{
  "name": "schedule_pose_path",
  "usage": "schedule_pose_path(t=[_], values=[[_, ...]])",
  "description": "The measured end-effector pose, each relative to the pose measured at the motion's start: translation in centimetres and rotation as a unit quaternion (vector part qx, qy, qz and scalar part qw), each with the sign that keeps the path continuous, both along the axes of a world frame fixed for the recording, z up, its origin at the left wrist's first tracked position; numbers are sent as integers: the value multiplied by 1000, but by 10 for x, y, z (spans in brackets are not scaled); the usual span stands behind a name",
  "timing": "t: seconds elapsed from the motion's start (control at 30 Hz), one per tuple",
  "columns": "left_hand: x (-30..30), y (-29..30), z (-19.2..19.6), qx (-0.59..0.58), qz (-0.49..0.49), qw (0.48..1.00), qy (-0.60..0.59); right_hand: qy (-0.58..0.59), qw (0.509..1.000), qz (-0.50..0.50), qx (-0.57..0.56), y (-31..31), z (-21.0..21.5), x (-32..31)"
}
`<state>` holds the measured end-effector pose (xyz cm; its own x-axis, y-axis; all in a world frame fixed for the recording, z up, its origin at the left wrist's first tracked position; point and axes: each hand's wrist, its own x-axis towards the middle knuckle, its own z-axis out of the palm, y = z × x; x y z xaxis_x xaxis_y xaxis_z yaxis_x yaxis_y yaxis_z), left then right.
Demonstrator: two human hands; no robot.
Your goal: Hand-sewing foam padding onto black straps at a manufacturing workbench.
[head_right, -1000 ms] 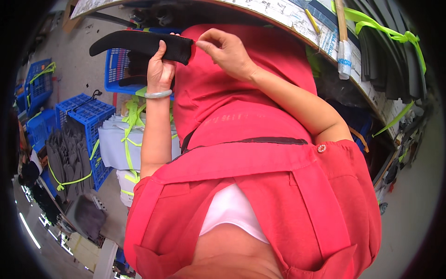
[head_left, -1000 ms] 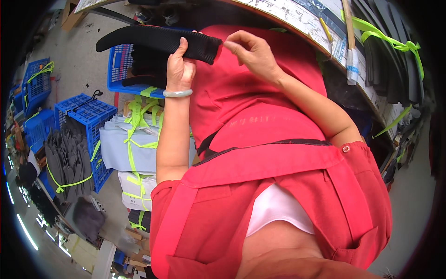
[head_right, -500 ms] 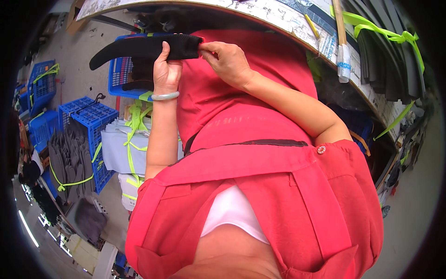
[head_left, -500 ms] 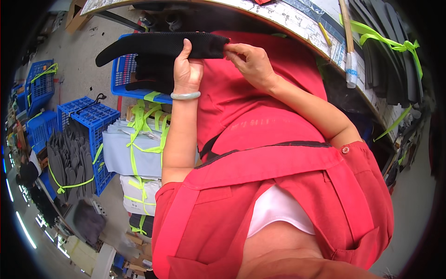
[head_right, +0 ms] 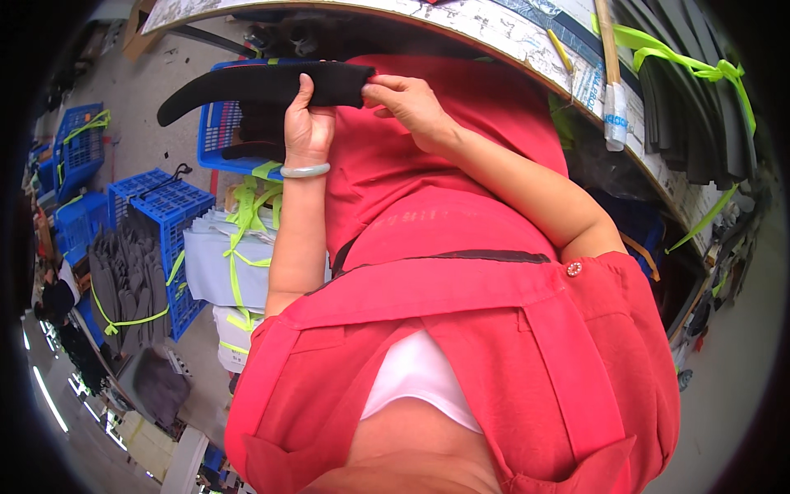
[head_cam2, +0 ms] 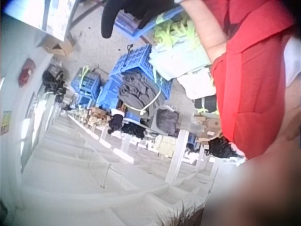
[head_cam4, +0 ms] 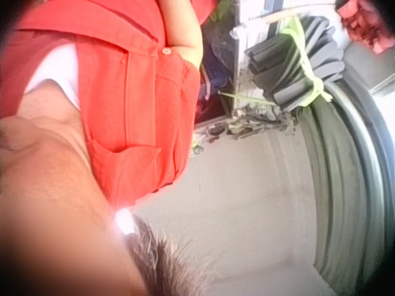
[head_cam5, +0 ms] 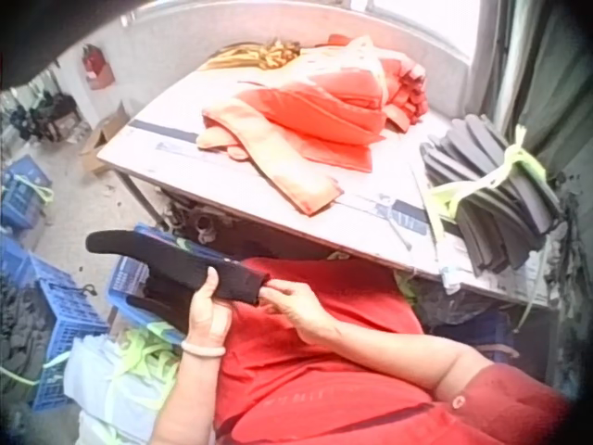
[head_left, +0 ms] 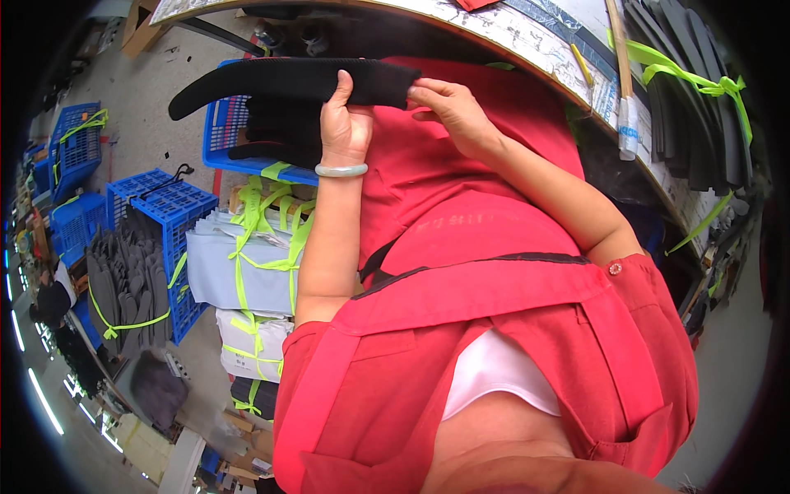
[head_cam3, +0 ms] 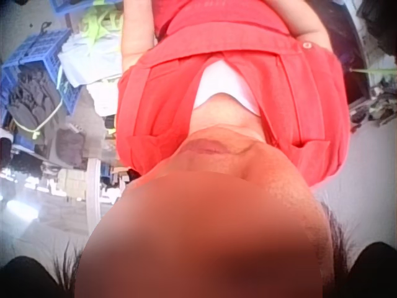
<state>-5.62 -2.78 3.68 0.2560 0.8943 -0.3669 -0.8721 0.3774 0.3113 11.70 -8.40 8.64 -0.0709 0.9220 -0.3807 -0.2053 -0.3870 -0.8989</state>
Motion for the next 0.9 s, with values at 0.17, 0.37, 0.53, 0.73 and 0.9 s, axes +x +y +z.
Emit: schedule_pose_path(t=[0.17,0.37,0.53,0.73,0.9], values=[[24,-14,-8,42,-6,999,16,-110,993,-28,-30,7,-33,4],[28,-25,-13,27,-6,998,50,-237,967,-64,-61,7,-16,-1],[-22,-2,-5,-2,-22,1000,2,-111,992,-34,45,4,-4,8],[-27,-5,-29,-30,-43,999,-4,-159,987,-25,-10,7,-27,17],[-159,47,-33,-25,171,970,173,-89,995,-39,-4,-3,-15,25]])
